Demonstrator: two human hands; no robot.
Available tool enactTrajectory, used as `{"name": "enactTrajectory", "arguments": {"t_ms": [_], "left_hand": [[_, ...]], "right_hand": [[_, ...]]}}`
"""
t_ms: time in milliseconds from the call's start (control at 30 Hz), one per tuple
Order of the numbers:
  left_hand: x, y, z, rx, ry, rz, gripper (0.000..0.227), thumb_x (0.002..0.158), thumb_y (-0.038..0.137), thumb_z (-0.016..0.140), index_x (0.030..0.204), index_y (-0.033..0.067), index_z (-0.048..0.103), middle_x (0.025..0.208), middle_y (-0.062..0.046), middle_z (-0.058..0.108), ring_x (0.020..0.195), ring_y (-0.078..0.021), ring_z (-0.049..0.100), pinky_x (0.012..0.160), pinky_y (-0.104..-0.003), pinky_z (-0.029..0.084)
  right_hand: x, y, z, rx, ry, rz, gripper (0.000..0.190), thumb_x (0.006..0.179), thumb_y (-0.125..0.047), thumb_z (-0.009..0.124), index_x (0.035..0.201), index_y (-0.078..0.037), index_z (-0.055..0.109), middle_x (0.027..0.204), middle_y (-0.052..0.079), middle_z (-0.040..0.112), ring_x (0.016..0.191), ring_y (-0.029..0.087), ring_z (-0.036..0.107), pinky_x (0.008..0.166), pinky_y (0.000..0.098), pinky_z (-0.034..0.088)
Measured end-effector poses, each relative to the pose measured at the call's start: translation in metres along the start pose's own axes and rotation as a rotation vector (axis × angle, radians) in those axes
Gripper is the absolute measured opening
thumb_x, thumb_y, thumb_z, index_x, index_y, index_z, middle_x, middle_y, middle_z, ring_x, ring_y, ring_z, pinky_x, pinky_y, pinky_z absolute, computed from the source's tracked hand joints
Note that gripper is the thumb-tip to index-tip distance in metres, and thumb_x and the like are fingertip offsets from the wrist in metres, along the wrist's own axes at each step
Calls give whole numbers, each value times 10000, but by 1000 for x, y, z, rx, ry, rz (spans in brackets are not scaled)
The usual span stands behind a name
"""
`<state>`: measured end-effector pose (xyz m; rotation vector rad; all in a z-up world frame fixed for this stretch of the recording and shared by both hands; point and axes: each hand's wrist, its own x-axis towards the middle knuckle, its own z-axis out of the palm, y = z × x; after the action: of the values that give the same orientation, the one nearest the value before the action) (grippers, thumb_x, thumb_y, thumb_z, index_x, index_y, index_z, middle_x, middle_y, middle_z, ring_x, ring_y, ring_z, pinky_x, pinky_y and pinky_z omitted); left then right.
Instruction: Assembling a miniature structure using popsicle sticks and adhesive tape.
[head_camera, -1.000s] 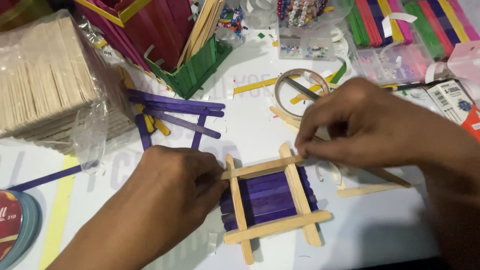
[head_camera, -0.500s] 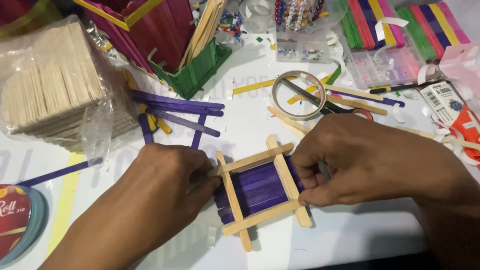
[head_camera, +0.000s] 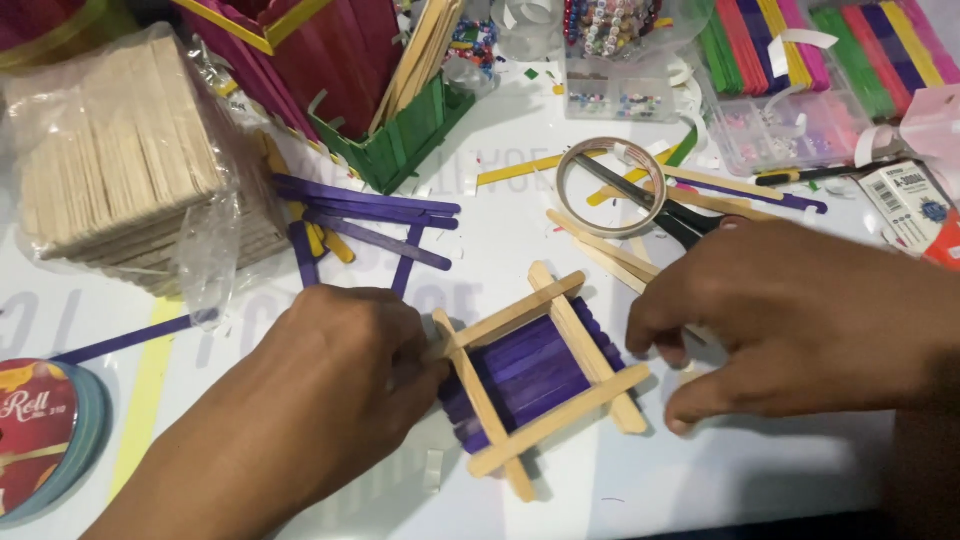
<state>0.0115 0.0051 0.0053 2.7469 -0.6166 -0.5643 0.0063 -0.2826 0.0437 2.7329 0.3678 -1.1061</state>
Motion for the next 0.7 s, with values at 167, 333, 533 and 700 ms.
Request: {"name": "enactTrajectory", "arguments": {"t_ms": [167, 333, 533, 700], "left_hand": [[-13, 14, -39, 165, -385, -113, 411, 867, 694, 814, 779, 293, 794, 653, 57, 716, 633, -135, 618, 641, -291, 504], [-9, -14, -29, -83, 293, 107, 247, 870, 394, 781, 767, 180, 848, 563, -9, 739, 420, -179, 549, 484, -378, 463], [21, -26, 4, 53, 377, 451, 413, 782, -29, 619, 1188, 42, 651, 1146, -202, 645, 1058, -453, 586, 850, -535, 506], [6, -17, -13, 31, 183, 315, 322, 1005, 277, 627, 750, 81, 637, 712, -147, 636, 634, -385, 630, 593, -508, 454]], "right_hand": [[18, 3, 20, 189, 514, -308, 238, 896, -470, 665, 953, -315, 836, 856, -118, 866, 738, 173, 803, 653, 411, 554], [20, 10, 15, 201, 543, -130, 305, 802, -459, 750, 1074, -347, 826, 738, -86, 862, 608, 150, 789, 573, 379, 566], [24, 0, 8, 177, 262, -69, 354, 752, -631, 770, 1070, -487, 826, 812, -207, 875, 715, 54, 788, 682, 297, 530], [32, 4, 10, 295, 487, -345, 262, 885, -488, 677, 924, -308, 864, 722, -156, 880, 585, 68, 808, 606, 304, 569]]}}
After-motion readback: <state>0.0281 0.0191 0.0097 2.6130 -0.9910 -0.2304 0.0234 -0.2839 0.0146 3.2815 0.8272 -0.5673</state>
